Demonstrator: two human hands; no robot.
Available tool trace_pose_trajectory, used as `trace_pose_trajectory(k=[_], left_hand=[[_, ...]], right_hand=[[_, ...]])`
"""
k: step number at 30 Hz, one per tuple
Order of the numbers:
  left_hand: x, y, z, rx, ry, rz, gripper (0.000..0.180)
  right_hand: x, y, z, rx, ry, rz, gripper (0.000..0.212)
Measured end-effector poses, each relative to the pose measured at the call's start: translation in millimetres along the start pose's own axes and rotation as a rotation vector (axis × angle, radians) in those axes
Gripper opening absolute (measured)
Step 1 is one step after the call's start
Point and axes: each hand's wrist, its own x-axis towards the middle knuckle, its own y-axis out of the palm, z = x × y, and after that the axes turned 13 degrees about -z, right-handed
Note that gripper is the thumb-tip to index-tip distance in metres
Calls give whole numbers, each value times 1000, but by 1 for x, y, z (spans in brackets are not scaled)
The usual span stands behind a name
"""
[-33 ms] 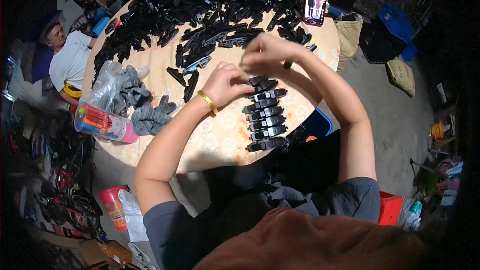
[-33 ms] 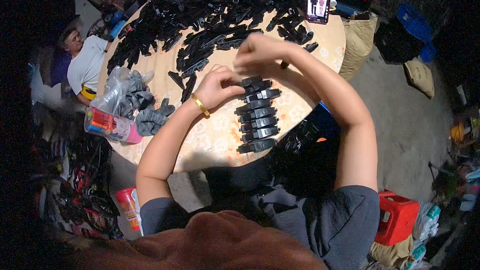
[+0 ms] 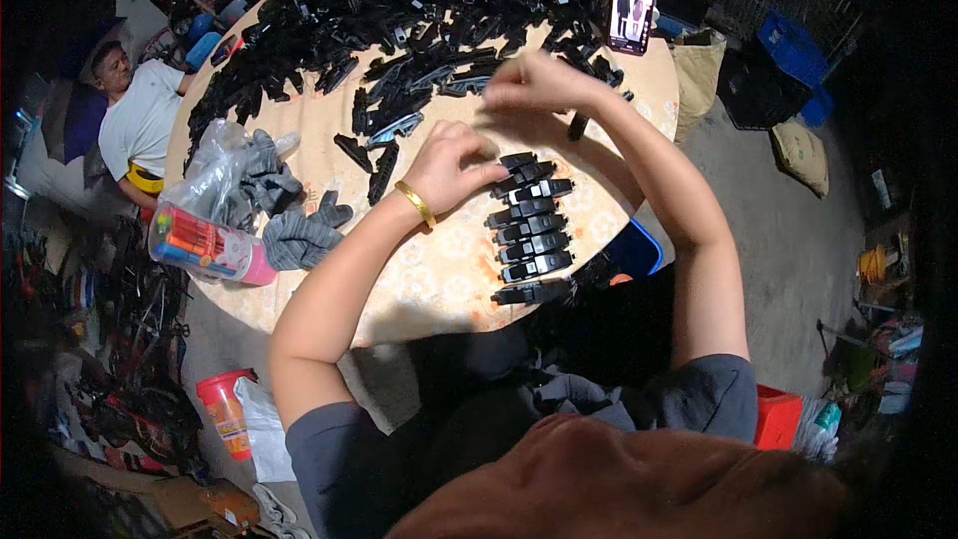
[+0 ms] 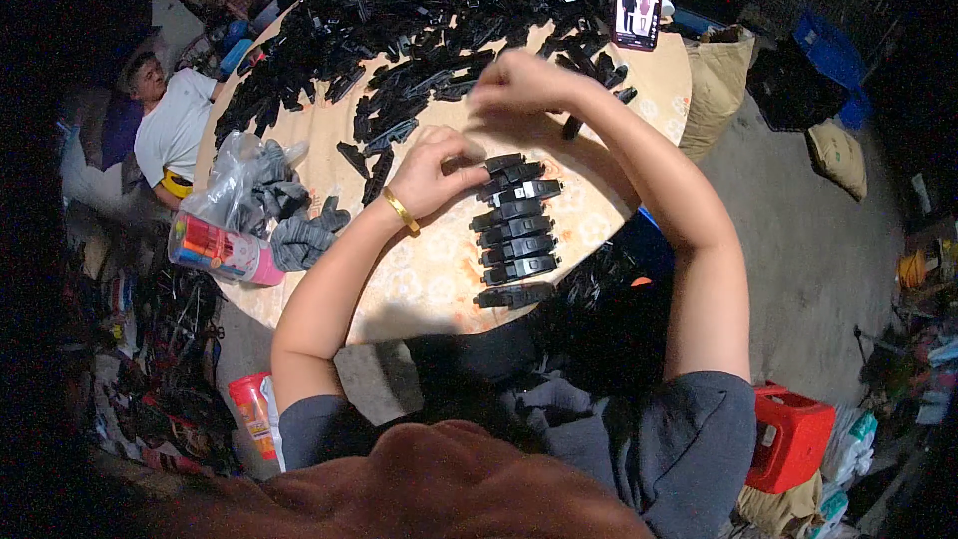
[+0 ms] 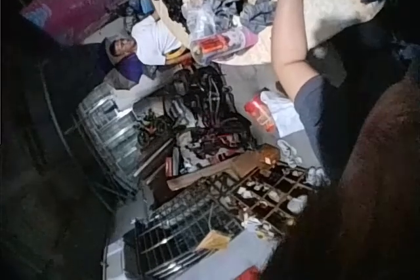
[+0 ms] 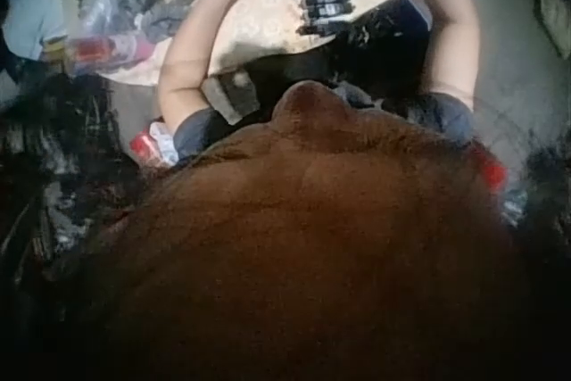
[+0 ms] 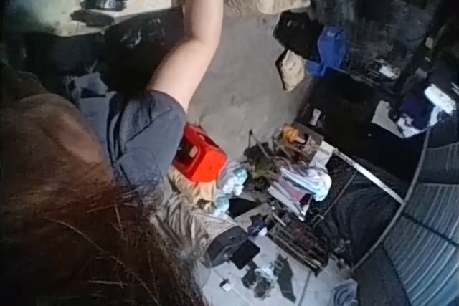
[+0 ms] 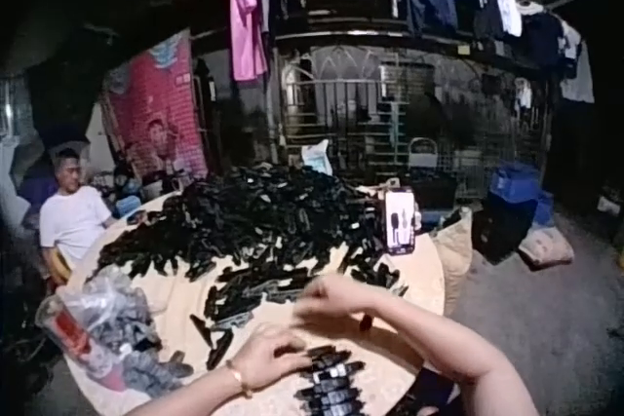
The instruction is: The person assembles small black plastic buckle components by hand, taking them from a pile on a table and fitting them together.
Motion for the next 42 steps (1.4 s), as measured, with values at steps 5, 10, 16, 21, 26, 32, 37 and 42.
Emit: trace_pose_trajectory(k=[5, 10, 16, 21, 26, 32, 37, 42], left_hand=[[9, -9, 22, 748, -7, -446, 52], [7, -9, 31, 813, -175, -232, 39], [4, -2, 29, 428, 125, -220, 37], [2, 4, 16, 402, 149, -270, 41], [2, -5, -2, 529, 3, -221, 36], [-2, 2, -4, 497, 31, -215, 32], [-5, -5, -1, 469, 79, -164, 34], [0, -12, -4, 321, 144, -167, 33]], right_hand=[[58, -3, -71, -568, -113, -616, 21], [85, 9, -103, -738, -13, -631, 20], [98, 15, -100, -886, 78, -462, 12], [82, 2, -80, -832, -6, -559, 13], [19, -13, -15, -643, -21, -420, 17], [-63, 14, 12, -617, -79, -203, 25], [-70, 4, 14, -126, -19, -88, 27], [-65, 7, 6, -263, -42, 10, 24]])
